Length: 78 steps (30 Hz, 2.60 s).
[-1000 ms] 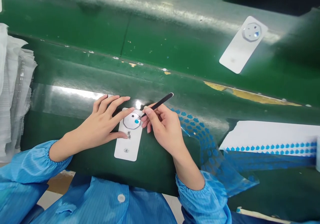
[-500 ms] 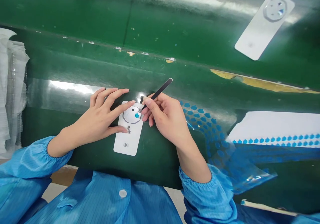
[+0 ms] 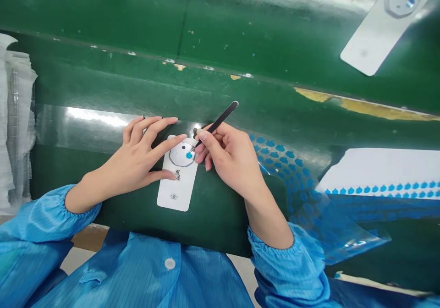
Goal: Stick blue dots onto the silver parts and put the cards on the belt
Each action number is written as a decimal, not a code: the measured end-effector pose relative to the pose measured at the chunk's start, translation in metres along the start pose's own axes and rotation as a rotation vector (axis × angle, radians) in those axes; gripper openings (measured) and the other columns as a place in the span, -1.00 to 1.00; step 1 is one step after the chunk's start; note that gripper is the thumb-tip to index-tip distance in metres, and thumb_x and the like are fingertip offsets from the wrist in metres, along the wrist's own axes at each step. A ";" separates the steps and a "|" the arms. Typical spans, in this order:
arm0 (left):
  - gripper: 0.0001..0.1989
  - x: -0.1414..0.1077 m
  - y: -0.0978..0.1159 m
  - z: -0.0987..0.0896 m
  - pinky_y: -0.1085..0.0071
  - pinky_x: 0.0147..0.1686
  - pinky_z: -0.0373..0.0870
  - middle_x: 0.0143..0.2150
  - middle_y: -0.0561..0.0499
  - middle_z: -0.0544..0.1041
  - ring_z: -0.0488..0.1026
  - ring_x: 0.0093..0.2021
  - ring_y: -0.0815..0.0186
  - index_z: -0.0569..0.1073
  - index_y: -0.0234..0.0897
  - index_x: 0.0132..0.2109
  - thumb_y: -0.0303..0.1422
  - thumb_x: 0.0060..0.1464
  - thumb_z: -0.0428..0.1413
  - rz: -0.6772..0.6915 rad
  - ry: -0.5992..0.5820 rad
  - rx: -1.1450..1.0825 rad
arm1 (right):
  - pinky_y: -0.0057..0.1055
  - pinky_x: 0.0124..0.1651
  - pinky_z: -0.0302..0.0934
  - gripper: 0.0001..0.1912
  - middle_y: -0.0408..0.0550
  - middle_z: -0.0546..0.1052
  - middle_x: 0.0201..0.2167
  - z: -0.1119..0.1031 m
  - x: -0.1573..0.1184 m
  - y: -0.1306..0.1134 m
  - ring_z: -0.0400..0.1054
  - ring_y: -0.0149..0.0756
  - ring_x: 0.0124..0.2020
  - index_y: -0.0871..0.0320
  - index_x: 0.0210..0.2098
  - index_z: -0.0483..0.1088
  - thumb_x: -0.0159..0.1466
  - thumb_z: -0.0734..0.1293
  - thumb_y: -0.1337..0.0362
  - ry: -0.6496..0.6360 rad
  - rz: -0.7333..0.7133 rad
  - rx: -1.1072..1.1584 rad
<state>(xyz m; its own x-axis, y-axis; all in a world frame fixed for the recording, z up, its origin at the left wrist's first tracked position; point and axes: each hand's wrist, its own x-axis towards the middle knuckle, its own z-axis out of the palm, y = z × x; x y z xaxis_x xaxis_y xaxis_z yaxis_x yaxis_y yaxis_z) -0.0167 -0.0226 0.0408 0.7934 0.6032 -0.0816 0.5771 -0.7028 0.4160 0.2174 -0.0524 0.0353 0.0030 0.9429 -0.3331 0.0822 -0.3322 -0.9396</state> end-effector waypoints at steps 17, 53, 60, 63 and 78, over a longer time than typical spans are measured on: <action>-0.16 0.000 -0.001 0.000 -0.28 0.44 -0.15 0.53 -0.29 0.07 -0.01 0.48 -0.22 0.25 -0.16 0.42 -0.09 0.10 0.37 -0.008 -0.003 -0.042 | -0.53 -0.68 0.30 -0.59 -0.12 0.56 -0.54 0.002 -0.001 0.000 0.43 -0.40 -0.64 0.14 -0.30 0.47 0.33 0.46 -0.09 0.007 0.000 -0.006; -0.38 0.012 0.006 -0.018 0.34 -0.31 0.46 0.00 -0.10 0.51 0.52 -0.22 0.22 0.26 -0.20 0.20 -0.35 0.09 0.36 -0.128 -0.051 -0.703 | -0.22 -0.18 0.35 -0.75 -0.04 0.44 -0.23 0.014 -0.034 0.009 0.38 -0.18 -0.25 0.02 -0.04 0.47 0.43 0.32 0.04 0.331 -0.447 -0.076; -0.37 0.014 0.013 0.000 0.55 -0.63 0.43 -0.19 0.00 0.49 0.53 -0.33 0.29 0.35 -0.16 0.18 -0.25 0.03 0.42 -0.220 0.127 -1.321 | -0.36 -0.43 0.35 -0.67 -0.10 0.56 -0.38 0.020 -0.036 0.001 0.44 -0.26 -0.43 0.09 -0.18 0.49 0.29 0.47 -0.04 0.009 -0.144 0.264; -0.38 0.014 0.019 0.008 0.54 -0.61 0.49 -0.14 -0.02 0.50 0.54 -0.31 0.29 0.35 -0.15 0.18 -0.27 0.04 0.42 -0.228 0.158 -1.343 | -0.40 -0.48 0.33 -0.63 -0.12 0.55 -0.44 0.022 -0.035 0.000 0.42 -0.29 -0.49 0.11 -0.27 0.47 0.23 0.52 -0.06 0.010 -0.084 0.290; -0.34 0.014 0.025 0.014 0.55 -0.64 0.33 -0.11 -0.02 0.47 0.38 -0.44 0.43 0.28 -0.10 0.23 -0.18 0.09 0.39 -0.240 0.259 -1.367 | -0.39 -0.45 0.30 -0.65 -0.12 0.52 -0.41 0.029 -0.038 0.008 0.39 -0.28 -0.46 0.08 -0.24 0.46 0.30 0.46 -0.07 0.052 -0.117 0.289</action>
<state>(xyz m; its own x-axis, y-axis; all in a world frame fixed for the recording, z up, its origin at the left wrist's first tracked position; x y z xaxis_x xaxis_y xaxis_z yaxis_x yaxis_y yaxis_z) 0.0119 -0.0367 0.0374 0.5601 0.8105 -0.1712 -0.0679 0.2508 0.9656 0.1894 -0.0918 0.0380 0.0622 0.9726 -0.2240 -0.2011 -0.2076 -0.9573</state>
